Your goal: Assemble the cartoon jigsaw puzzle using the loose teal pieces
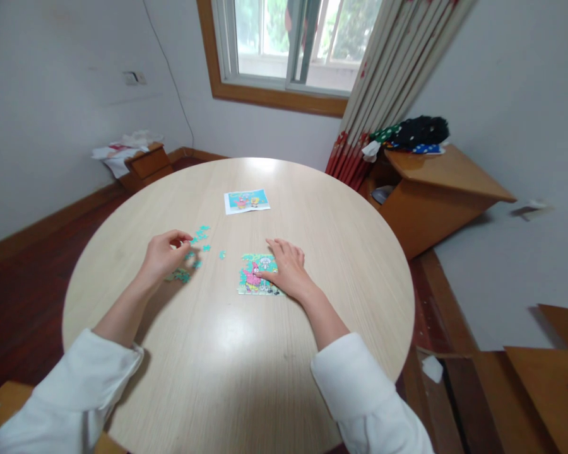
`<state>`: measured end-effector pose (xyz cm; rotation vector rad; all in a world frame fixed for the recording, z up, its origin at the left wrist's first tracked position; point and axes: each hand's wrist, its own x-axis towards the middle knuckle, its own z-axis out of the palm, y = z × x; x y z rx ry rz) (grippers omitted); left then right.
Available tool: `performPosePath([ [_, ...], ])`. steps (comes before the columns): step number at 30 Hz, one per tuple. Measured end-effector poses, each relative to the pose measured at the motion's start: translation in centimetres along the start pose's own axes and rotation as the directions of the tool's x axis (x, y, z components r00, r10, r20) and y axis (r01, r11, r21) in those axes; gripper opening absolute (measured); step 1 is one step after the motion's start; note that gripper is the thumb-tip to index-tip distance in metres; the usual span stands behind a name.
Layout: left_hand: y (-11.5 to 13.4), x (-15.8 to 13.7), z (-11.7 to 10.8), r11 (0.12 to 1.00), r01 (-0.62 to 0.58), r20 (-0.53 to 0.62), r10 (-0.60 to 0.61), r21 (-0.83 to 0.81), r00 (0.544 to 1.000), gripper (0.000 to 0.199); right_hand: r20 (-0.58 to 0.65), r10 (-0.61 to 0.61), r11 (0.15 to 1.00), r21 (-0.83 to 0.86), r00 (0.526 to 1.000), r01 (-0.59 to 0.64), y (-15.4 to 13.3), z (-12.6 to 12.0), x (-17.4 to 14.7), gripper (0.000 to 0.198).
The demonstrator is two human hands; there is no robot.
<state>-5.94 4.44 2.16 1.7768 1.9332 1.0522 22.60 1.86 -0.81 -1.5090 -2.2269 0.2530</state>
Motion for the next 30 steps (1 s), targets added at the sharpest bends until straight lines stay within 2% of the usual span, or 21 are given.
performPosePath([
  [9,-0.1,0.11,-0.33,0.998,-0.017,-0.047,0.015,-0.055,0.999,0.015,-0.075,-0.006,1.0,0.003,0.997,0.007,0.24,-0.1,0.13,0.064],
  [17,0.01,-0.09,0.32,0.994,-0.071,0.023,0.073,-0.083,0.997,0.01,-0.114,0.034,0.998,0.053,0.993,-0.028,0.19,-0.06,0.27,0.051],
  [25,-0.42,0.12,0.04,0.993,-0.059,0.005,0.06,-0.1,0.998,0.012,-0.118,0.036,0.998,0.054,0.992,-0.029,0.24,-0.09,0.22,0.048],
  [30,-0.62,0.11,0.52,0.992,-0.062,0.038,0.067,-0.108,0.997,0.012,-0.108,0.036,0.997,0.065,0.994,-0.029,-0.04,-0.15,0.33,0.033],
])
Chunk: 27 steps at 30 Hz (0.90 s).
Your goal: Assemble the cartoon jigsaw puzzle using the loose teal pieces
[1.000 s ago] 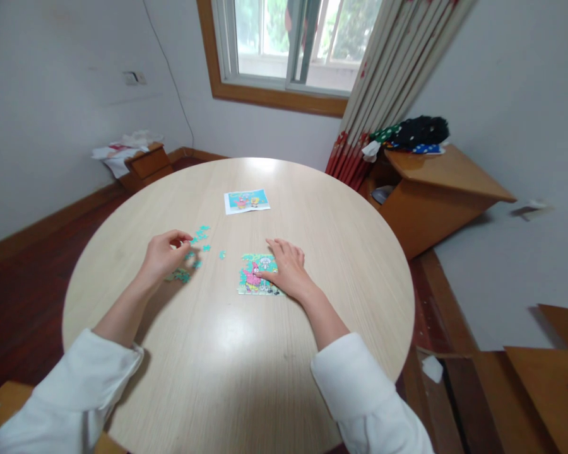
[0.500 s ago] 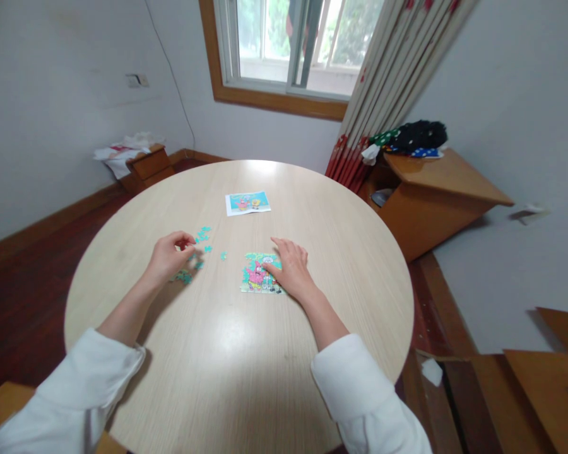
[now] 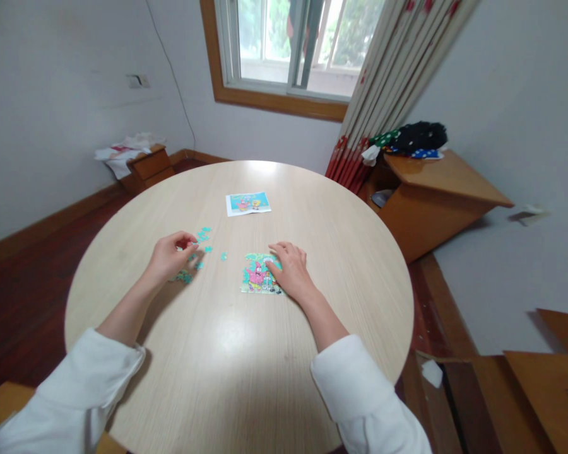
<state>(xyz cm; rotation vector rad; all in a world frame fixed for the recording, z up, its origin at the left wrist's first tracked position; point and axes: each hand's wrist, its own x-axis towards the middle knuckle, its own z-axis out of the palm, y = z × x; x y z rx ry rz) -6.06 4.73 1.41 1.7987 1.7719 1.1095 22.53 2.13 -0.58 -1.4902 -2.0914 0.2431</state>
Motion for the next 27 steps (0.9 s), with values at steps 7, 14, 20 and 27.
performPosePath([
  [7,0.1,-0.6,1.5,0.99,-0.118,0.131,0.107,0.079,0.986,0.015,0.15,-0.088,0.996,0.021,0.985,0.086,-1.8,0.6,-0.4,0.033],
  [14,1.3,-1.7,3.1,0.927,-0.248,0.3,0.16,0.281,0.94,0.019,0.318,-0.109,0.986,-0.087,0.942,0.143,-3.2,0.9,-0.9,0.047],
  [20,1.3,-1.5,3.3,0.924,-0.234,0.319,0.133,0.302,0.938,0.019,0.389,-0.118,0.979,-0.11,0.914,0.173,-3.7,0.8,-0.9,0.052],
  [27,1.4,-1.5,3.2,0.933,-0.236,0.331,0.139,0.272,0.933,0.018,0.389,-0.113,0.974,-0.141,0.914,0.18,-3.8,1.0,-1.0,0.05],
])
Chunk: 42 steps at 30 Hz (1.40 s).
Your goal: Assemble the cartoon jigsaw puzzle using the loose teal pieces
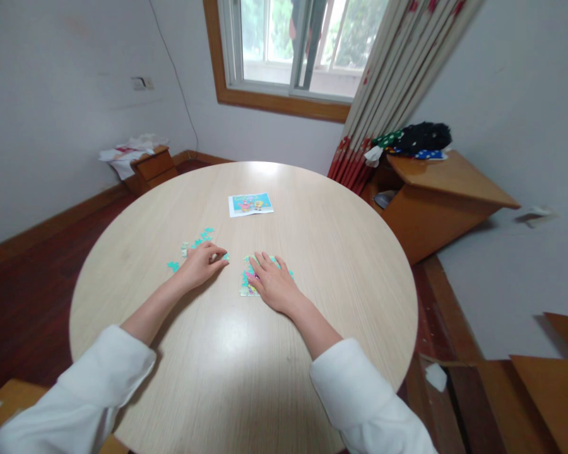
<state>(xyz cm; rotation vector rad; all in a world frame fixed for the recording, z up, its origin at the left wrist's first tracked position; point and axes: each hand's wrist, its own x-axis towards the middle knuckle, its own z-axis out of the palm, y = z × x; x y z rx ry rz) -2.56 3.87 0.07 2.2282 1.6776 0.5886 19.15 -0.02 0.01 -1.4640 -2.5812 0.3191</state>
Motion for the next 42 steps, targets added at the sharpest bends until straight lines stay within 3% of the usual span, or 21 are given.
performPosePath([
  [10,0.0,0.3,0.5,1.0,-0.001,-0.002,0.001,-0.023,1.0,0.013,0.023,0.01,1.0,-0.007,1.0,-0.01,-0.2,-0.3,0.0,0.049],
  [22,0.7,0.3,1.4,0.988,-0.128,-0.009,0.128,-0.082,0.992,0.012,0.008,-0.024,1.0,0.006,1.0,0.024,-0.5,-0.1,0.0,0.049],
  [42,1.2,0.6,1.3,0.986,-0.148,0.04,0.152,-0.075,0.988,0.011,0.005,-0.024,1.0,0.002,1.0,0.024,-0.4,0.0,0.1,0.049],
])
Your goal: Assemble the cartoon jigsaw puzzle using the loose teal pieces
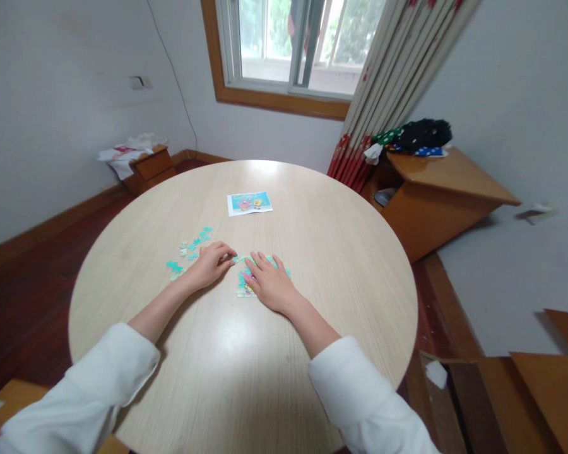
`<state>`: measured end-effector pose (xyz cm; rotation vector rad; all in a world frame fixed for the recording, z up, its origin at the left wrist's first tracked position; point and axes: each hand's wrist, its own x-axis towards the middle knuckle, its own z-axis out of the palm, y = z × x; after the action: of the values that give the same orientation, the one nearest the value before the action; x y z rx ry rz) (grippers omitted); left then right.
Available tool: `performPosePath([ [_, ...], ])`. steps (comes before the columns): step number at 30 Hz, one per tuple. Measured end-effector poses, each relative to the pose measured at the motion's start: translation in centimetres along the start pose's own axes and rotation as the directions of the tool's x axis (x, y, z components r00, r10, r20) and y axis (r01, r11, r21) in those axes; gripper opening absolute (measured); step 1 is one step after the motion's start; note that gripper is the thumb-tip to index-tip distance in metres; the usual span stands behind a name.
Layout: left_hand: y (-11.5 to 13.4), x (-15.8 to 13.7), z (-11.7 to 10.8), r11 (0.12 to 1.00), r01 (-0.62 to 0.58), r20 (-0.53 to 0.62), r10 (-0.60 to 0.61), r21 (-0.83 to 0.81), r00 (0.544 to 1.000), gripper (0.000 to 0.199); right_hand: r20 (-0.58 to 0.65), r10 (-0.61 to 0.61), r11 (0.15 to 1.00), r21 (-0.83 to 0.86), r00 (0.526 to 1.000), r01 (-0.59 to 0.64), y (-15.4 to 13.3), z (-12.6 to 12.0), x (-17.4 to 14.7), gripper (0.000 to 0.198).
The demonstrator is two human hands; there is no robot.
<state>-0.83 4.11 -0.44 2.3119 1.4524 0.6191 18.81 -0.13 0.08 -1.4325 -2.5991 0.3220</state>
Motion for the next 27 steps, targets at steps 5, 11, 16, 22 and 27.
performPosePath([
  [5,-0.03,-0.01,0.03,1.0,-0.009,-0.004,0.009,0.019,1.0,0.011,-0.014,0.0,1.0,0.012,1.0,0.0,-0.03,0.04,0.01,0.048],
  [11,-0.14,-0.05,0.04,0.999,-0.028,-0.017,0.028,0.018,0.999,0.012,-0.004,0.002,1.0,0.009,1.0,-0.002,-0.09,-0.04,0.03,0.048],
  [16,0.04,0.0,0.06,0.999,-0.033,-0.02,0.033,0.017,0.999,0.013,-0.011,0.002,1.0,0.006,1.0,-0.002,-0.09,0.0,0.02,0.049],
  [22,0.29,0.09,0.15,0.999,-0.004,-0.012,0.005,0.054,1.0,0.013,0.004,0.007,1.0,0.002,1.0,-0.007,-0.23,-0.1,0.06,0.049],
  [27,0.42,0.05,0.09,0.999,-0.009,-0.003,0.01,0.04,1.0,0.014,-0.007,0.009,1.0,0.003,1.0,-0.009,-0.1,0.08,0.08,0.048],
])
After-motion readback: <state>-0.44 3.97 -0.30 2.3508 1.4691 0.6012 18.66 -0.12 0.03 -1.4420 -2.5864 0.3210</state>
